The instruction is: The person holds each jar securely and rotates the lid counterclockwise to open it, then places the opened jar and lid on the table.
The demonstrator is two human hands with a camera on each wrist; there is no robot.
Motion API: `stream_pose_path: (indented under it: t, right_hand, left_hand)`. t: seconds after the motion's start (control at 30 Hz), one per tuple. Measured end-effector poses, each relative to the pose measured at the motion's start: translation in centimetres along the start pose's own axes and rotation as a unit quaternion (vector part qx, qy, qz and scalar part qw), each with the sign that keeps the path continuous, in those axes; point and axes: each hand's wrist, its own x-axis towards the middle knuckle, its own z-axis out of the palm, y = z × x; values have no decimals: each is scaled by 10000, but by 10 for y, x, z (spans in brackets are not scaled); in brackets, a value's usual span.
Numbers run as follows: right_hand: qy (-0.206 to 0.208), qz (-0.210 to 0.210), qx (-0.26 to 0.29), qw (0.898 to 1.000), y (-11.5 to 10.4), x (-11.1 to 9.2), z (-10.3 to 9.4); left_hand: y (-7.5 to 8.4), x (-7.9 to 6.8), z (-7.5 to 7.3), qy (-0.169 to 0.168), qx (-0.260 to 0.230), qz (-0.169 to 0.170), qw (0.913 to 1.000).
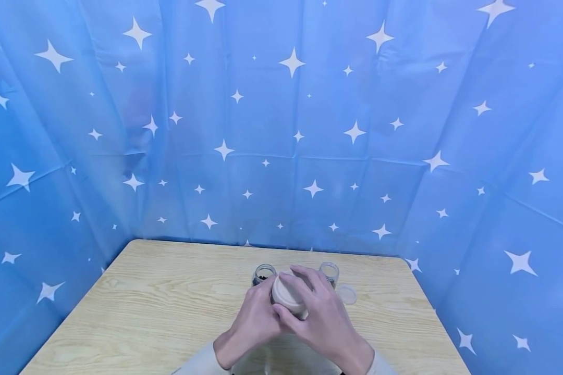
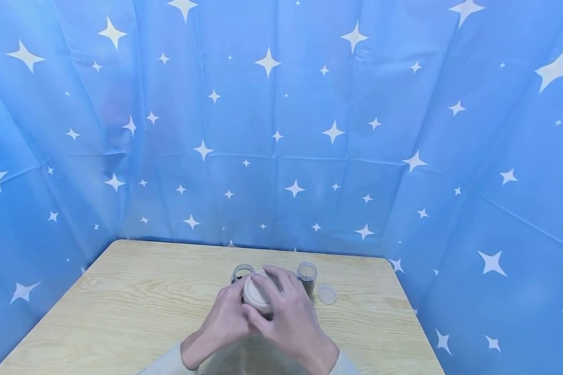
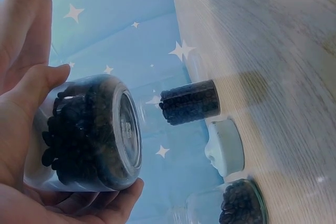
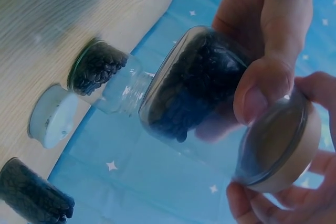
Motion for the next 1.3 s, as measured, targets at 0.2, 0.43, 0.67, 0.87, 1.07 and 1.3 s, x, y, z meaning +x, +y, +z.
stream_pose_path:
  t: [0.2, 0.43, 0.67, 0.87, 1.07, 1.3]
  right_hand:
    - [-185, -174, 389, 9989, 7, 1, -3]
    - [-873, -761, 877, 9894, 23, 5, -11]
    - [-1239, -1526, 1315, 9716, 37, 11, -19]
    - [-1277, -1645, 1334, 9689, 42, 10, -19]
    - [-1365, -1515, 1336, 9698, 42, 7, -18]
    - [-1387, -1424, 1279, 9717, 40, 6, -18]
  left_hand:
    - [0, 0, -1, -24, -40, -47, 10000]
    - [-2, -3, -2, -281, -366, -205, 9987]
    - [-1, -5, 0, -372, -510, -172, 9979]
    - [-1, -7, 1, -432, -634, -209, 9968]
    - [-1, -7, 0, -509, -757, -261, 9955]
    - [-1, -8, 0, -506, -750, -262, 9956]
